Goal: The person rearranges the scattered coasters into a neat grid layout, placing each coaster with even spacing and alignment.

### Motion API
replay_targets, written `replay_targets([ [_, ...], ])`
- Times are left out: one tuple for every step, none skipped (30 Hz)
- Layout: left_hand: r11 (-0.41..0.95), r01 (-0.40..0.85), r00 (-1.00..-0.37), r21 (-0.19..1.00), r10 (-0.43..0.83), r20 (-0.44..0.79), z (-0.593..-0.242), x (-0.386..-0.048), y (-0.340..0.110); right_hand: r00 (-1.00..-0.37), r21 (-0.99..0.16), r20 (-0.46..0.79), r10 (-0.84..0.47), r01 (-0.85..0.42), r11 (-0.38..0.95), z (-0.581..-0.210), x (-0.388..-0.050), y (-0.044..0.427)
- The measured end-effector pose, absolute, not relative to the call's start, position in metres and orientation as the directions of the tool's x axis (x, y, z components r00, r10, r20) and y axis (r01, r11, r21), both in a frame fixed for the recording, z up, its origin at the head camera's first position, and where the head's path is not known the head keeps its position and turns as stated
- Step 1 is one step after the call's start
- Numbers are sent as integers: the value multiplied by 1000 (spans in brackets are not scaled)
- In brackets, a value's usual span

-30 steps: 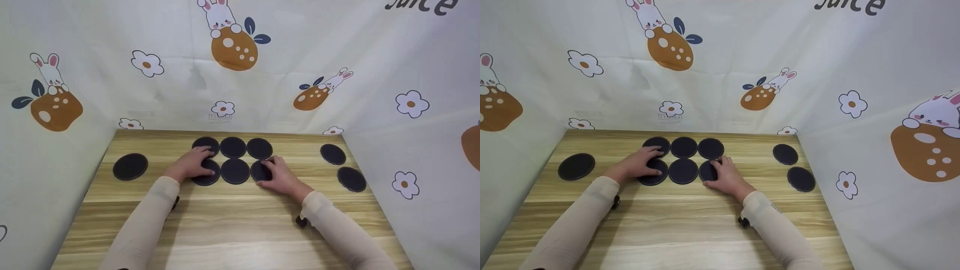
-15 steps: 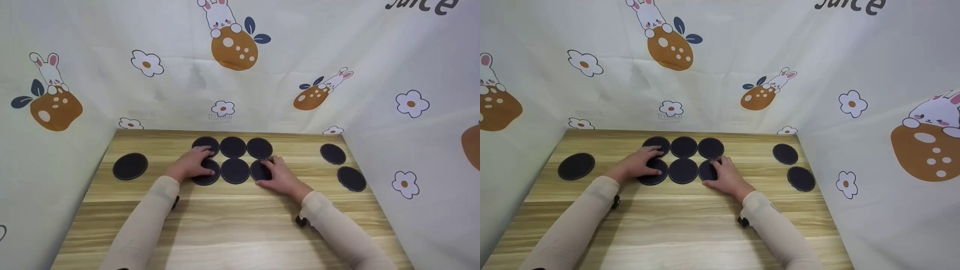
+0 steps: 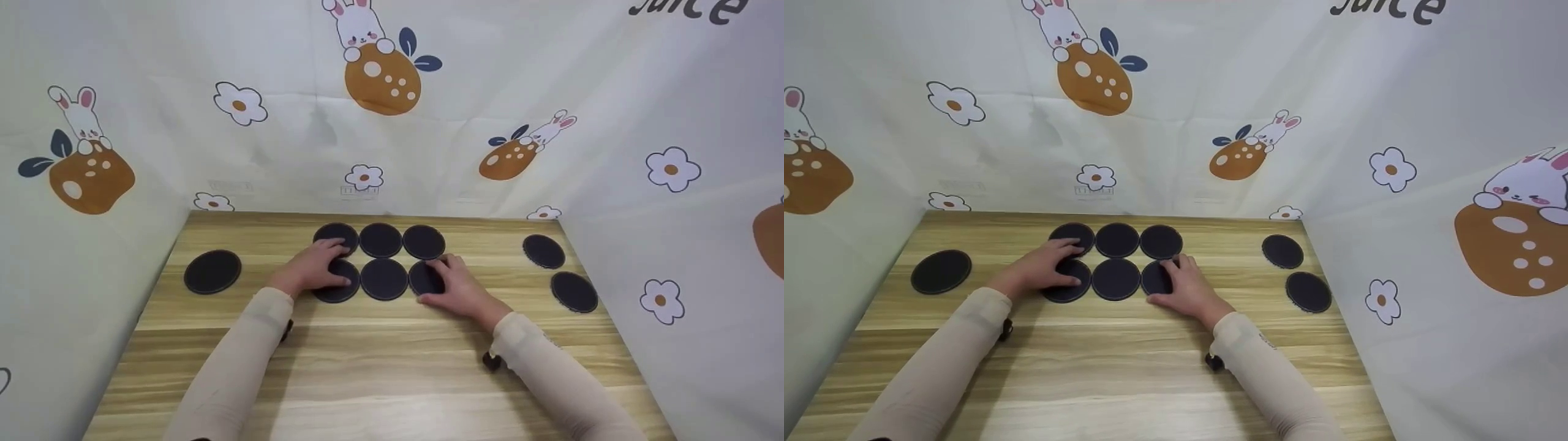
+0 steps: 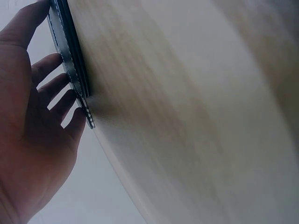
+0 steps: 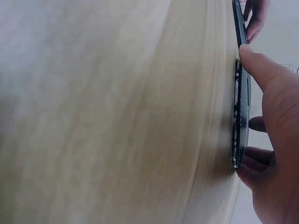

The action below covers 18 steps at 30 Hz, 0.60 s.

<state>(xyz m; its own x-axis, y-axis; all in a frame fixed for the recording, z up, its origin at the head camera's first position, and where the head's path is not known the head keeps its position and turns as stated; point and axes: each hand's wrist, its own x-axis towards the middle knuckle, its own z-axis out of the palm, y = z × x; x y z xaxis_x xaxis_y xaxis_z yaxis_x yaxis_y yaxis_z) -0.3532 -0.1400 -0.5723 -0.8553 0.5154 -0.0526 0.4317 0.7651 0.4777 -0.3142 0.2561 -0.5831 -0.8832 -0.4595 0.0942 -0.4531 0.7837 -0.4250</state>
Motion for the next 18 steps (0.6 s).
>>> replay_targets([
  [766,433,-855,476,516,-52,-573,-353,-140,-885,-423,92,-456,-449,787,-583,-314,257],
  [766,433,-855,475,516,-52,-573,-354,-140,-887,-420,93,-453,-448,789,-583,-315,257],
  [767,432,-856,474,515,-53,-573,-354,-140,-888,-420,94,-450,-445,791,-582,-314,258],
  [769,430,-857,474,513,-55,-573,-354,-140,-889,-419,94,-447,-443,792,-581,-314,259],
  [770,427,-858,474,511,-57,-573,-354,-140,-891,-421,98,-444,-441,792,-581,-314,260],
  [771,427,-858,473,510,-58,-573,-354,-140,-891,-426,107,-440,-441,790,-580,-314,261],
  [771,425,-858,473,510,-60,-572,-354,-140,-892,-431,116,-437,-441,787,-580,-313,263],
  [771,427,-858,473,511,-59,-572,-354,-140,-892,-434,128,-433,-443,785,-579,-313,266],
  [771,428,-857,472,511,-58,-573,-354,-140,-892,-437,141,-429,-445,782,-579,-312,269],
  [771,428,-857,471,512,-59,-573,-354,-140,-892,-441,153,-425,-446,779,-579,-312,273],
  [771,429,-856,471,513,-59,-573,-354,-140,-894,-444,163,-418,-445,778,-579,-311,277],
  [771,430,-856,470,514,-59,-573,-354,-140,-896,-446,172,-410,-442,778,-579,-310,281],
  [770,430,-856,471,514,-59,-573,-354,-140,-899,-448,176,-401,-436,781,-579,-309,287],
  [770,431,-856,470,514,-58,-573,-353,-140,-903,-451,183,-389,-428,783,-579,-308,292],
  [771,427,-857,473,512,-61,-572,-353,-140,-909,-458,187,-372,-415,786,-579,-307,298],
  [770,424,-857,476,511,-63,-571,-352,-140,-917,-466,191,-351,-400,789,-578,-305,304],
  [770,422,-858,478,510,-65,-571,-352,-140,-924,-471,193,-329,-382,795,-577,-304,311],
  [770,418,-859,482,508,-67,-570,-352,-139,-932,-479,198,-305,-363,799,-577,-303,318],
])
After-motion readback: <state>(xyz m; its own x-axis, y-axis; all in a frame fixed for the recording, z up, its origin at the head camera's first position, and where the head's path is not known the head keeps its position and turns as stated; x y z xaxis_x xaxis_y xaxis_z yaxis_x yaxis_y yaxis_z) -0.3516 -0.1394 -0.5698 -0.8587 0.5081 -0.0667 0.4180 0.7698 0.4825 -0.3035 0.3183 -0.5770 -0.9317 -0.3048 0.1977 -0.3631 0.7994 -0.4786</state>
